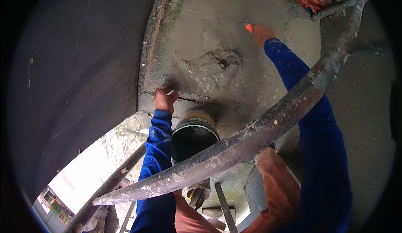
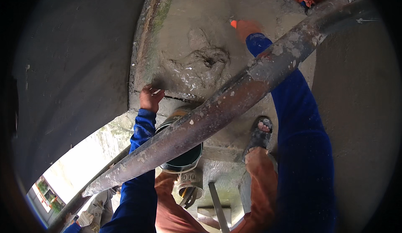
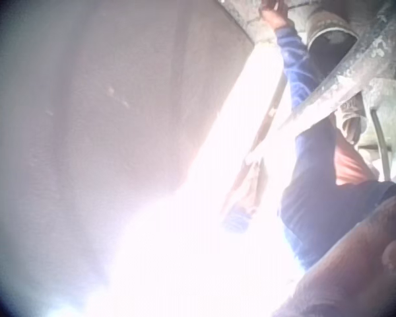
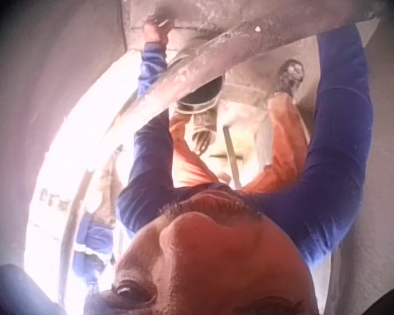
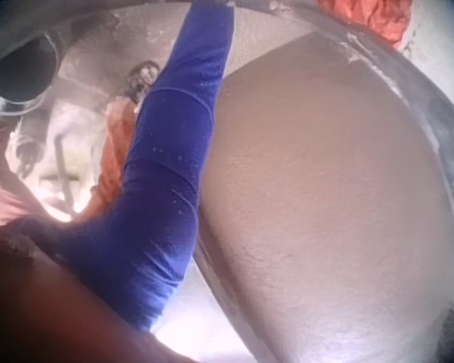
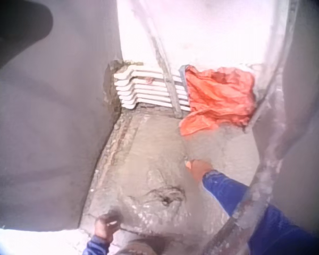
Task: The person walks to a construction site and applies cement to a wall using a trowel and a bucket. They scoop cement from the bucket and spread it onto the wall surface, smoothing it out.
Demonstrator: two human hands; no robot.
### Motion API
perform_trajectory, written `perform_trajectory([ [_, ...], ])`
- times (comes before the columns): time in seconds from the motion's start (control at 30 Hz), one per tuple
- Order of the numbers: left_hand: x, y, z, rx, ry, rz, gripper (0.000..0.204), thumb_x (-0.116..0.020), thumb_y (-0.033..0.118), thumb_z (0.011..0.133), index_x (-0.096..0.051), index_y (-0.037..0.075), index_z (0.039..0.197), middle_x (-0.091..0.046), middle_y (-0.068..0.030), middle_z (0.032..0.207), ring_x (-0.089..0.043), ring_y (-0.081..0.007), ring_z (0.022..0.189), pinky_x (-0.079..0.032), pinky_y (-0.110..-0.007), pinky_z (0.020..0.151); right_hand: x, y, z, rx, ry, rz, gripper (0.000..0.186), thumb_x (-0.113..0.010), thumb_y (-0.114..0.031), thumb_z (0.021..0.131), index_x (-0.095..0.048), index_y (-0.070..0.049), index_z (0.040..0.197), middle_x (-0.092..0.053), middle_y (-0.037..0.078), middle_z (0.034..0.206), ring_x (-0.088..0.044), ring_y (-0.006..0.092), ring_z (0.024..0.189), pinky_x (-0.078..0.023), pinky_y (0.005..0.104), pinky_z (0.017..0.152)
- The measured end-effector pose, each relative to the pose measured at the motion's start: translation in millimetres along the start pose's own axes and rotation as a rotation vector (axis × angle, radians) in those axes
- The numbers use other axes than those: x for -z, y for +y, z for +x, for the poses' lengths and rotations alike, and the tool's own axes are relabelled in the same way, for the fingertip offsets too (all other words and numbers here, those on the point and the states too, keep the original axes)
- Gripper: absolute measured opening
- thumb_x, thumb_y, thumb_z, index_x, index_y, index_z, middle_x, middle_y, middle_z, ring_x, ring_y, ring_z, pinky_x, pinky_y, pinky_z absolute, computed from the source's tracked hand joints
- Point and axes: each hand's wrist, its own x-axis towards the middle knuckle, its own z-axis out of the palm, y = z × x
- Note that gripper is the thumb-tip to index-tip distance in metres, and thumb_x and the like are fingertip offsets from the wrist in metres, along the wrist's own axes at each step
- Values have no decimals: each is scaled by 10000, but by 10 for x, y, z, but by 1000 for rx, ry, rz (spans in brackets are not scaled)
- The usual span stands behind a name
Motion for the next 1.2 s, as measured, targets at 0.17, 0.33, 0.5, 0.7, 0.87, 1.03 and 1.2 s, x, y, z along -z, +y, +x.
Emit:
perform_trajectory([
  [0.17, 135, -49, -81, 1, 14, -22, 509, -466, 301, 806, -335, 5, 1199, -446, -194, 1059, -550, -370, 874, -489, -453, 733, -78, -221, -382, 1, -206, 35, 266, -580, -89, 738, -546, 30, 974, -611, 200, 889, -595, 350, 855, -480, 406, 750],
  [0.33, 93, -3, -47, 5, 9, -52, 485, -468, 302, 794, -363, 9, 1166, -452, -192, 1049, -559, -364, 835, -491, -452, 709, -177, -146, -761, -29, -263, 62, 276, -591, -88, 716, -550, 35, 960, -607, 216, 886, -592, 350, 867, -478, 413, 765],
  [0.5, -1, -42, -12, 24, 91, -129, 423, -517, 281, 764, -444, 25, 1092, -473, -148, 981, -564, -320, 737, -486, -411, 632, -197, -133, -1220, 39, -260, 89, 312, -579, -78, 708, -522, 43, 990, -604, 224, 873, -592, 356, 853, -476, 422, 758],
  [0.7, 209, -69, 124, 106, 63, -101, 435, -431, 312, 810, -401, 41, 1149, -466, -170, 1093, -545, -352, 875, -456, -448, 714, 8, -15, -1496, 225, -178, 170, 267, -561, -90, 723, -502, 40, 948, -600, 212, 846, -592, 356, 811, -478, 414, 735],
  [0.87, 159, -118, 128, 133, 27, -40, 453, -383, 344, 846, -364, 47, 1187, -440, -177, 1146, -522, -364, 952, -438, -485, 759, -296, 593, -1944, -92, -397, 1208, 247, -565, -123, 752, -508, 2, 958, -563, 126, 839, -568, 255, 800, -471, 356, 705],
  [1.03, 1, -236, 197, 208, 75, -33, 465, -369, 333, 849, -351, 65, 1228, -434, -168, 1190, -508, -335, 1006, -419, -443, 756, -168, 134, -2674, -409, -498, 1157, 243, -563, -155, 768, -506, 23, 923, -555, 135, 762, -566, 195, 642, -458, 324, 574],
  [1.2, 546, -337, 568, 53, -9, -15, 449, -365, 339, 857, -359, 61, 1209, -454, -152, 1168, -516, -328, 995, -412, -413, 736, -331, -678, -2731, -183, -550, 1051, 350, -556, -313, 814, -515, 34, 841, -532, 112, 619, -534, 184, 487, -439, 344, 479],
])
